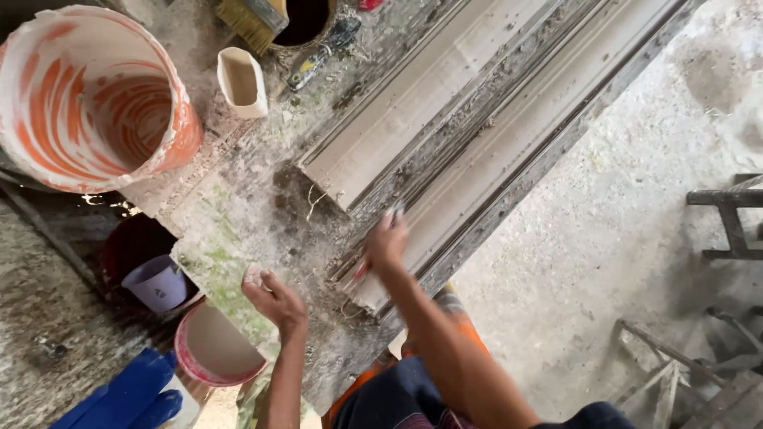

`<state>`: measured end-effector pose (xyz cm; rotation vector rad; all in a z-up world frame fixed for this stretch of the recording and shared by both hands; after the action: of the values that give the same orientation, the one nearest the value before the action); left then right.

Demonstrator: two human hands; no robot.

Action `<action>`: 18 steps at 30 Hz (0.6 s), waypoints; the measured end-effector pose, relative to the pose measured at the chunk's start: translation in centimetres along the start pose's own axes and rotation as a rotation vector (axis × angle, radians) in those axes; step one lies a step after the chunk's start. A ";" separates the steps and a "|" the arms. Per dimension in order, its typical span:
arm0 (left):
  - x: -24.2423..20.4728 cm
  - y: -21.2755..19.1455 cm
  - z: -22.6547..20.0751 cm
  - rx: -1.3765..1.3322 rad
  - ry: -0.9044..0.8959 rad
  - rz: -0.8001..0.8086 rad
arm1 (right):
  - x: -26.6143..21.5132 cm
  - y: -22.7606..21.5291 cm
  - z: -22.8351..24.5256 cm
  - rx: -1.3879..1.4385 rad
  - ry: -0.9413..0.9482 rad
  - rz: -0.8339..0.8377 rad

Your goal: The person smooths the surface of long plaster moldings using a sanding block and a small metal tool. They work along the length of the moldings, rubbing the sanding block and scraping the tool to refine the edges and surface. The person occasionally wipes the moldings with their hand to remove dust.

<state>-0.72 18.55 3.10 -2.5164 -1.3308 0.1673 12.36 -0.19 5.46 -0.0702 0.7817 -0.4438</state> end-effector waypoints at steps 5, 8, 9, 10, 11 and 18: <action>-4.2 6.1 -3.9 0.040 0.049 0.149 | 14.7 -8.4 13.7 -0.131 0.066 0.035; -6.8 11.1 -6.1 0.144 0.093 0.223 | 27.2 -13.9 19.6 -0.212 0.064 0.069; -7.4 13.3 -6.8 0.188 0.062 0.252 | 31.9 -15.5 22.0 -0.292 0.046 0.094; -8.1 14.8 -7.3 0.199 0.055 0.245 | 34.4 -17.0 24.3 -0.300 0.054 0.104; -8.8 16.4 -7.9 0.288 0.142 0.286 | 37.1 -18.4 26.8 -0.260 0.063 0.083; -9.5 24.7 -8.8 0.740 0.394 0.330 | 47.5 -23.3 32.7 -0.066 -0.056 0.078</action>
<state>15.47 -4.16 3.62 -1.9635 -0.5470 0.1780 56.21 -44.10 2.34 -0.1131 0.7416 -0.3408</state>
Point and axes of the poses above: each hand's wrist, its own x-axis towards the middle knuckle, its own y-axis out of the palm, z = x × y, the point moved 1 cm from there along x, towards the middle knuckle, and after that the axes turned 8 degrees about -x, right-handed, at the moved point
